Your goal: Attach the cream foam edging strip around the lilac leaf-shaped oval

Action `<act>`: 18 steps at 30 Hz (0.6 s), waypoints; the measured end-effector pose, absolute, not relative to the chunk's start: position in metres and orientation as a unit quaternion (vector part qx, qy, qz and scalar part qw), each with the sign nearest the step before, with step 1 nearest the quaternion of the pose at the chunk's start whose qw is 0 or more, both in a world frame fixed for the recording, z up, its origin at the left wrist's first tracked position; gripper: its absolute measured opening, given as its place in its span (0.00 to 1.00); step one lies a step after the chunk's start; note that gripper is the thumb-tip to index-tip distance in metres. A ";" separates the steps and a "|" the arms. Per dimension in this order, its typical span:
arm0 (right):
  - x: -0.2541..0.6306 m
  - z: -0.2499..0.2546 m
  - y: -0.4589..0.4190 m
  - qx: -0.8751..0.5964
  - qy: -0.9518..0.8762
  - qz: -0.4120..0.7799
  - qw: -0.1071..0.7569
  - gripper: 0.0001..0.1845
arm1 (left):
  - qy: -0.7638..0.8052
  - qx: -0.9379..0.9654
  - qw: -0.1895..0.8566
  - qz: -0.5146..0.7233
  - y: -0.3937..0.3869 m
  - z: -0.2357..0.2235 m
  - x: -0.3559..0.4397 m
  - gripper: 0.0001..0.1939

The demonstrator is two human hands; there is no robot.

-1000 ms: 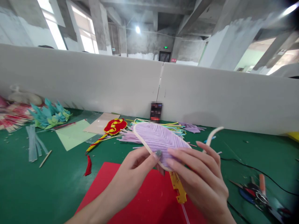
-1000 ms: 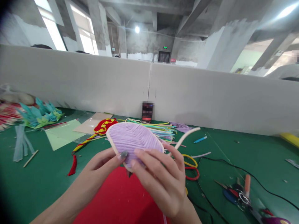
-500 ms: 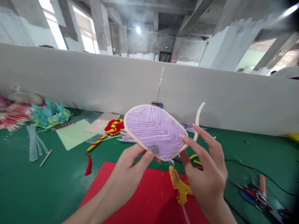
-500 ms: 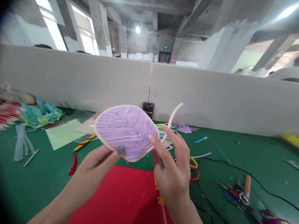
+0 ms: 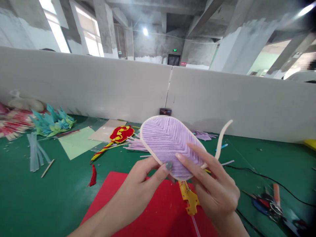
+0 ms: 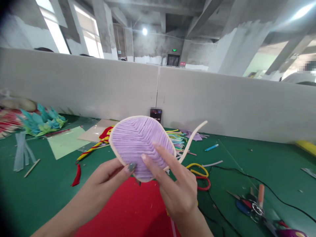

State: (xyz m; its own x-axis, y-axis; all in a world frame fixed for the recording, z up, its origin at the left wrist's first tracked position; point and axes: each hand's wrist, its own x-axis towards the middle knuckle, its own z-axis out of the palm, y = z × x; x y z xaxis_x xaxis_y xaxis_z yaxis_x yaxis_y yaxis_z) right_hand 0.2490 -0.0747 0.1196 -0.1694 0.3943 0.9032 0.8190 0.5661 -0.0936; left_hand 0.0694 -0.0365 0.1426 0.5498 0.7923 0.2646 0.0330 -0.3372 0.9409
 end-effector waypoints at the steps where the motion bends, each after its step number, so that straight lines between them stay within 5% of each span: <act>1: 0.250 0.119 -0.075 -0.410 -0.742 -0.211 0.487 0.25 | 0.285 0.717 0.511 0.379 -0.037 0.143 0.069 0.14; 18: 0.252 0.120 -0.077 -0.408 -0.761 -0.210 0.459 0.19 | 0.297 0.612 0.642 0.352 -0.046 0.141 0.083 0.10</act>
